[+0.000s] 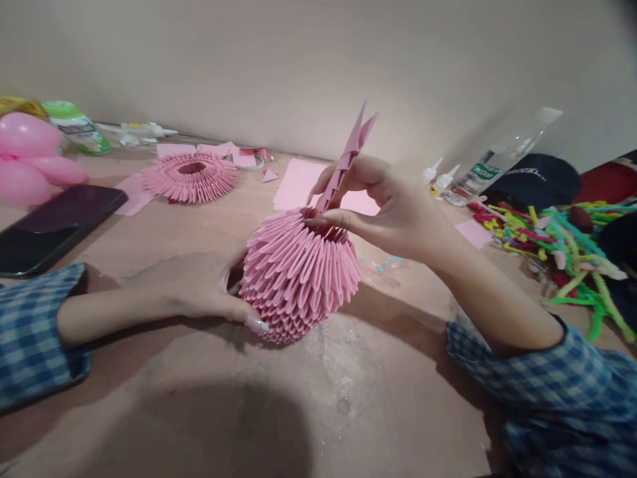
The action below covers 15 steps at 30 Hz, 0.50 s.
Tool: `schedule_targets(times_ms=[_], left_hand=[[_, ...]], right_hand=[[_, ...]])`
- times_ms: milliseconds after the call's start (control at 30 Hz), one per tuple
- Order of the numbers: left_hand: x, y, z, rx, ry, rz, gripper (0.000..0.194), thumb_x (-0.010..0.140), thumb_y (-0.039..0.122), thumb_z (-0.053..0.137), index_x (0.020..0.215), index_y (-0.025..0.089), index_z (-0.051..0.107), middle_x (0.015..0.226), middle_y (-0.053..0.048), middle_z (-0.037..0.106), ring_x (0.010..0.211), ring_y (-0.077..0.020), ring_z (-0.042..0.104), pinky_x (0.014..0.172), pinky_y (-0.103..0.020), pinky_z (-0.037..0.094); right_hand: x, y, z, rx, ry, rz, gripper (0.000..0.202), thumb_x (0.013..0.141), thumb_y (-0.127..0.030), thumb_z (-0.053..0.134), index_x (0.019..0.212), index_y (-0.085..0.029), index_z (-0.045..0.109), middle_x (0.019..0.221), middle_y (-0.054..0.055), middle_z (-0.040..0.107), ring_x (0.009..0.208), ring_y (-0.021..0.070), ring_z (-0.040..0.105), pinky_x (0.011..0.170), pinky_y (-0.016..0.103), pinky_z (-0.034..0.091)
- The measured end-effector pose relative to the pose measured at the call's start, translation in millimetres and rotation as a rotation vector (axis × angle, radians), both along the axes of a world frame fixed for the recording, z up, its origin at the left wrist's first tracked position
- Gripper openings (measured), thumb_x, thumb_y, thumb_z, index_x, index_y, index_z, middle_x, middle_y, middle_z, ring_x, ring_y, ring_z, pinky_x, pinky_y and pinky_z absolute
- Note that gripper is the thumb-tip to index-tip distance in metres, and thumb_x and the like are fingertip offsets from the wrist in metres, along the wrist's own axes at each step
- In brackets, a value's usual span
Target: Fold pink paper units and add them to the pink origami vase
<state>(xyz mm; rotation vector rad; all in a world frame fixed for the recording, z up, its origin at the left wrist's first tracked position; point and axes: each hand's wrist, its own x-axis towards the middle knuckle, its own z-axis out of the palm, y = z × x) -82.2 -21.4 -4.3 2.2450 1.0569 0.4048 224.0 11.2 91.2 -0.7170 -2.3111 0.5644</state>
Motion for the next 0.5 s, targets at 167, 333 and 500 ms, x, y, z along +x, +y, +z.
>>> schedule_targets(times_ms=[167,333,500], left_hand=[[1.0,0.6,1.2,-0.110,-0.022,0.018,0.143,0.070,0.103,0.070,0.180,0.026,0.021,0.176,-0.011,0.049,0.157,-0.0396,0.055,0.128,-0.047,0.053],[1.2,1.9,-0.5,-0.144,-0.045,0.014,0.141,0.071,0.101,0.071,0.179,0.024,0.024,0.176,-0.012,0.048,0.159,-0.0408,0.052,0.134,-0.049,0.047],[-5.2,0.7,-1.8,-0.134,0.028,0.054,0.137,0.070,0.098,0.074,0.179,0.028,0.028,0.173,-0.011,0.053,0.154,-0.0417,0.058,0.129,-0.051,0.052]], right_hand=[[7.1,1.9,8.3,-0.084,0.004,0.043,0.046,0.095,-0.066,0.082,0.113,-0.024,0.077,0.122,0.009,0.080,0.122,0.0299,0.076,0.113,0.050,0.064],[10.6,3.7,12.6,-0.120,0.014,0.075,0.047,0.097,-0.067,0.079,0.113,-0.024,0.077,0.125,0.008,0.081,0.122,0.0283,0.077,0.112,0.050,0.065],[8.9,4.7,9.6,-0.094,-0.002,0.097,0.045,0.103,-0.064,0.072,0.118,-0.022,0.077,0.120,0.008,0.083,0.115,0.0260,0.079,0.109,0.046,0.065]])
